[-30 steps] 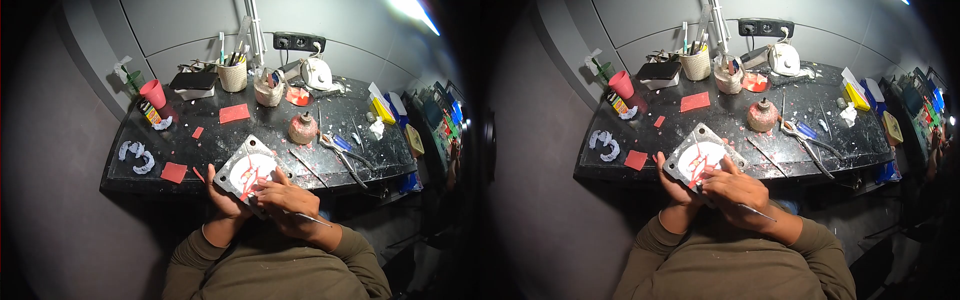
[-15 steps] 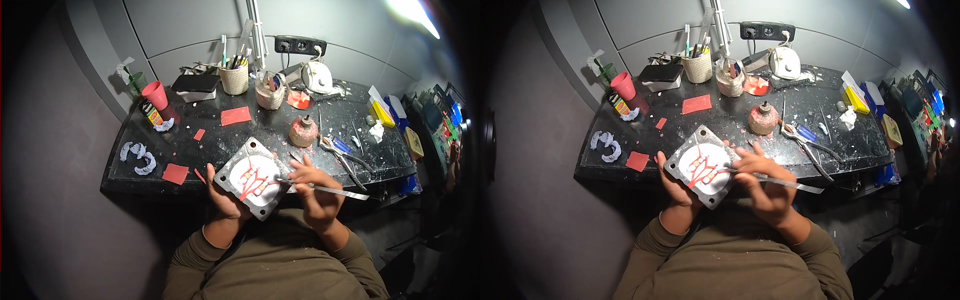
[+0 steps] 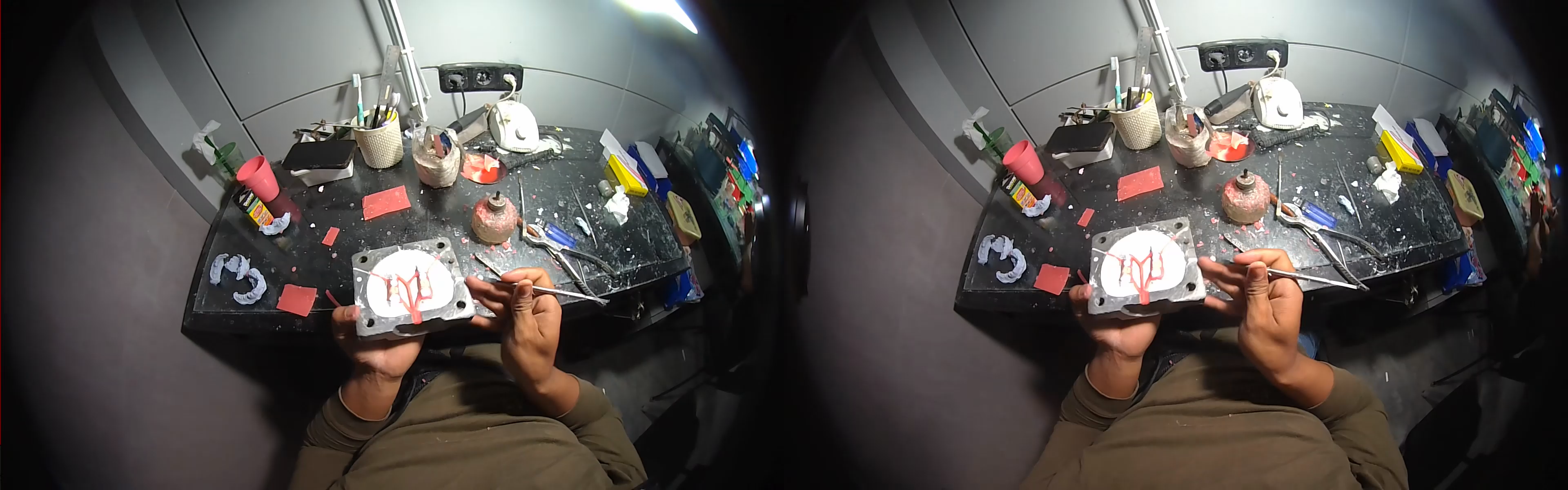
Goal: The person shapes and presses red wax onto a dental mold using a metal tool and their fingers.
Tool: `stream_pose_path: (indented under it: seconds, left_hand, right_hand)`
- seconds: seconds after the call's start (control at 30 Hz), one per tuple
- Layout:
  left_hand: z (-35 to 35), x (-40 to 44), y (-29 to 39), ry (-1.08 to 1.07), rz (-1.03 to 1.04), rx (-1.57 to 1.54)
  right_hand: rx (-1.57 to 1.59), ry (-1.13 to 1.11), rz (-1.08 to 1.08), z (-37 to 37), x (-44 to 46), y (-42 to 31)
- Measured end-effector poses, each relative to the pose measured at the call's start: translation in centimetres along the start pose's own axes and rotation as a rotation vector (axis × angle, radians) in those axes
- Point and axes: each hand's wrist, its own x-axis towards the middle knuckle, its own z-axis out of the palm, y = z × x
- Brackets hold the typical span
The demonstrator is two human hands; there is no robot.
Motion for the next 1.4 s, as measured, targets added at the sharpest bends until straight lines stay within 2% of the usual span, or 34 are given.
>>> stream_pose_path:
  seconds: [0.03,0.13,0.17,0.23,0.27,0.37,0.43,0.47,0.53,0.63,0.7,0.77,0.83,0.9,0.97,1.23,1.4]
  left_hand:
    - [0.6,0.0,-0.2,-0.012,-0.018,-0.057]
    - [2.1,-0.1,-1.3,-0.013,-0.022,0.080]
    - [2.0,-0.2,-1.9,-0.193,-0.016,0.312]
    - [1.6,-0.3,-2.6,-0.272,-0.096,0.065]
    - [1.4,-0.1,-2.6,-0.274,-0.108,0.067]
    - [1.5,0.2,-3.0,-0.229,-0.280,-0.039]
    - [3.5,-0.8,-4.1,0.057,-0.259,-0.331]
    - [2.5,-1.3,-3.6,-0.016,-0.337,0.403]
    - [3.4,-2.0,-3.2,-0.068,-0.388,0.532]
    - [4.0,-2.0,-3.0,-0.082,-0.488,0.549]
    - [3.0,-1.5,-3.3,-0.128,-0.395,0.503]
    - [1.8,-0.8,-3.3,-0.152,-0.352,0.528]
    - [1.8,-0.7,-3.6,-0.196,-0.183,0.597]
    - [1.9,-0.4,-3.0,-0.216,-0.244,0.671]
    - [1.8,-0.6,-3.3,-0.232,-0.069,0.778]
    - [1.5,-0.7,-3.5,-0.185,-0.069,0.846]
    - [-0.4,0.0,-2.8,-0.384,-0.048,0.877]
  right_hand:
    - [0.035,0.065,-0.003,0.5,-0.2,0.4]
    - [0.069,0.118,0.000,1.0,0.1,0.7]
    - [0.075,0.127,-0.007,1.1,0.3,0.7]
    - [0.059,0.153,-0.130,1.1,0.8,0.4]
    - [0.051,0.166,-0.190,1.1,1.1,0.3]
    - [0.023,0.166,-0.279,1.3,1.9,0.1]
    - [0.049,0.078,-0.369,1.5,2.3,0.8]
    - [0.046,0.050,-0.362,1.2,2.6,0.8]
    - [0.051,0.029,-0.358,0.9,3.4,0.7]
    - [-0.005,-0.069,-0.323,0.4,4.0,0.0]
    - [-0.278,-0.096,-0.492,-0.8,3.8,-0.6]
    - [-0.139,-0.132,-0.395,-1.4,2.6,-0.5]
    - [-0.480,-0.225,-0.601,-2.4,1.9,-0.9]
    - [-0.453,-0.213,-0.537,-1.8,1.1,-1.1]
    - [-0.635,-0.227,-0.643,-1.5,1.1,-1.3]
    - [-0.625,-0.217,-0.668,-0.8,0.9,-0.9]
    - [-0.643,-0.301,-0.702,-0.6,0.7,-0.9]
